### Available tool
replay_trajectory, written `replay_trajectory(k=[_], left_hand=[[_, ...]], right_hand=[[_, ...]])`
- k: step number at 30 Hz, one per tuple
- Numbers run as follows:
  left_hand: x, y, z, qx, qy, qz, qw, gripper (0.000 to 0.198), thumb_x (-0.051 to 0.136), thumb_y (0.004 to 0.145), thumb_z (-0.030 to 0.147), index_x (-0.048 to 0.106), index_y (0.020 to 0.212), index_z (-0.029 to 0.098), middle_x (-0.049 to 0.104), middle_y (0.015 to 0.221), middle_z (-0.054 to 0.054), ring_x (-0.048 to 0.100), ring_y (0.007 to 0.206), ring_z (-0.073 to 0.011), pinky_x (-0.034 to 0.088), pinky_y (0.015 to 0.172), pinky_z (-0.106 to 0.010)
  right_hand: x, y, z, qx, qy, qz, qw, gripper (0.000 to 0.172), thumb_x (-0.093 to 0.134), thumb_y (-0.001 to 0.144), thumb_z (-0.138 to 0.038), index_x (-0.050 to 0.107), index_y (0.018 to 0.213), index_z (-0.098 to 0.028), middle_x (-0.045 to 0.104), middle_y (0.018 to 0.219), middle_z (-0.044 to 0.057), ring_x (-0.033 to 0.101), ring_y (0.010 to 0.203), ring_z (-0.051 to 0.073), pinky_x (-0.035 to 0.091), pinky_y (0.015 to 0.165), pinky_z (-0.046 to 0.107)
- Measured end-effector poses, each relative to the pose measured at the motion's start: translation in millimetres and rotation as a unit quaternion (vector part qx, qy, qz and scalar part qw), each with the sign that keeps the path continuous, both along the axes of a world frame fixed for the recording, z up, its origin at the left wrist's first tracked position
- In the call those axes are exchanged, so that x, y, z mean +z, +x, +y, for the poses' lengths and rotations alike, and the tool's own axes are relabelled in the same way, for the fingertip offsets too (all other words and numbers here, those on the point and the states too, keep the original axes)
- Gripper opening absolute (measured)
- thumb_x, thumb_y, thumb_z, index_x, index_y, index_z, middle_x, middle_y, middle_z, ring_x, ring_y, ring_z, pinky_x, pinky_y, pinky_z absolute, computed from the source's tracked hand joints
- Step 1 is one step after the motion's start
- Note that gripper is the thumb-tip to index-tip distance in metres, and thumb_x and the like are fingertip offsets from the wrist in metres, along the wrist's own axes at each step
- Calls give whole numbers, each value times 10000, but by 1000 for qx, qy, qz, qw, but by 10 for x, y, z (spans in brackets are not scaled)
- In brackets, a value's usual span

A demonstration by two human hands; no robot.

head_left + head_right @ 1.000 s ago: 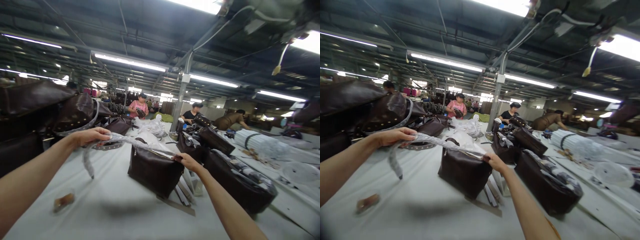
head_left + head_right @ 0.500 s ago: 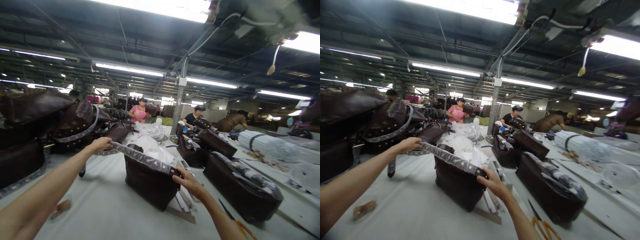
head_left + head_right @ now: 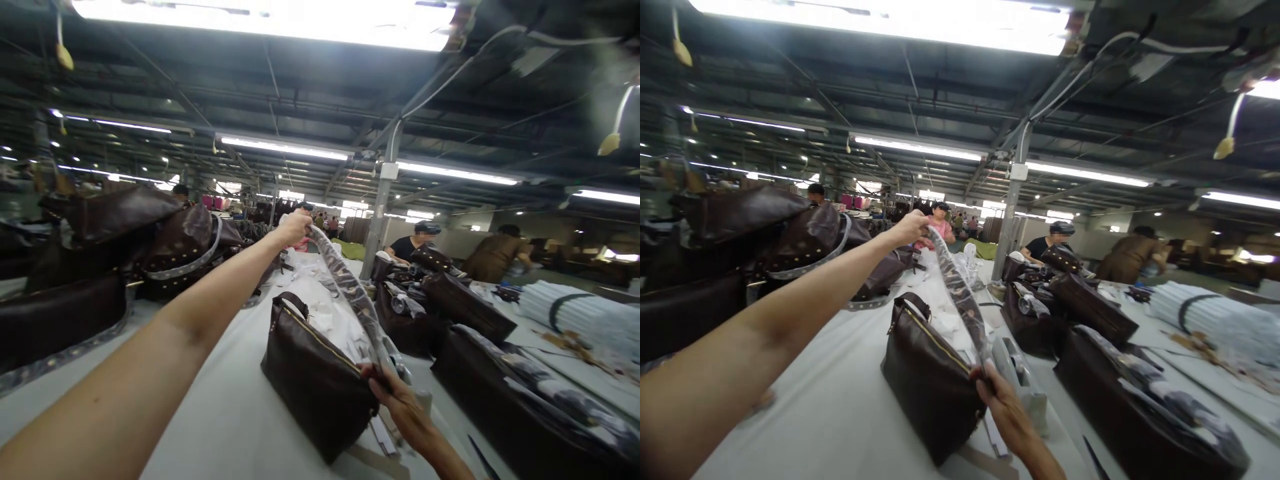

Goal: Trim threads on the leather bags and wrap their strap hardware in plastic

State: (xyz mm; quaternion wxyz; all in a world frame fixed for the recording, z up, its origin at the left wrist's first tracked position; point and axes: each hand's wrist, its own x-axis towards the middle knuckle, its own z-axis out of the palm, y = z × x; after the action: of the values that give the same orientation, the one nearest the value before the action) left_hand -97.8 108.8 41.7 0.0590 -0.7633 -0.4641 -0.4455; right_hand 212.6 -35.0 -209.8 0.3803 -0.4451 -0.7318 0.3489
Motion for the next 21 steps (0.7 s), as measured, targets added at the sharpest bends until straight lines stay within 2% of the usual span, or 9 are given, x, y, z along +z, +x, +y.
replay_trajectory(k=[4,8,10,13,15,17,18,19,21], left_hand=[[-614,215,157,27,-93,48,994,125,576,744,115,682,810,105,596,1071,-135,540,1030,-251,407,901,-332],[-1217,107,54,24,-227,97,969,367,681,674,186,686,1036,123,646,1156,-132,560,1088,-285,407,931,-327],[-1380,-100,-125,11,-289,119,950,375,672,710,280,686,1059,143,672,1153,-119,573,1091,-279,409,928,-314],[-1489,-515,-527,-21,-359,139,923,395,566,803,454,692,1059,180,692,1142,-80,603,1049,-237,424,897,-274],[-1563,-762,-815,-34,-394,131,909,487,658,715,497,672,1097,196,682,1164,-65,603,1044,-240,435,870,-265],[-1695,-913,-1047,-25,-405,54,912,539,809,525,405,683,1009,203,697,1084,-45,587,1040,-269,429,868,-283],[-1781,-947,-1127,-18,-398,-29,917,484,833,473,338,686,913,198,706,996,-32,587,1015,-272,427,860,-291],[-1872,-956,-1182,-11,-383,-127,915,396,832,468,292,669,815,192,702,898,-19,593,978,-266,428,845,-294],[-2035,-930,-1220,1,-344,-306,888,243,771,590,308,599,708,183,664,735,-7,618,872,-236,447,784,-299]], right_hand=[[8,162,-31,8,-27,79,996,376,625,723,-587,651,848,-233,675,1135,110,571,1138,335,417,1001,461],[3,162,17,-30,-2,48,998,312,649,737,-493,666,943,-259,708,1055,87,619,1038,299,480,913,393],[-13,113,48,-55,14,-1,998,276,620,750,-462,664,941,-268,716,897,52,637,897,272,512,797,347],[-22,40,59,-71,25,-37,996,243,547,762,-442,646,869,-247,665,740,24,612,767,242,499,685,305],[-26,14,41,-71,24,-41,996,245,532,745,-413,639,878,-238,664,764,21,608,779,236,489,699,300],[-46,2,25,-80,8,-38,996,261,519,731,-379,638,918,-242,675,791,18,613,795,238,480,696,304],[-62,-5,25,-99,-5,-31,995,267,516,725,-367,638,930,-247,682,793,19,617,795,242,475,682,308],[-81,-19,33,-129,-17,-15,991,268,522,722,-363,636,938,-252,689,797,22,621,792,246,470,664,313],[-108,-74,70,-176,-37,58,982,271,568,716,-377,624,949,-252,708,824,46,634,762,256,464,617,329]])
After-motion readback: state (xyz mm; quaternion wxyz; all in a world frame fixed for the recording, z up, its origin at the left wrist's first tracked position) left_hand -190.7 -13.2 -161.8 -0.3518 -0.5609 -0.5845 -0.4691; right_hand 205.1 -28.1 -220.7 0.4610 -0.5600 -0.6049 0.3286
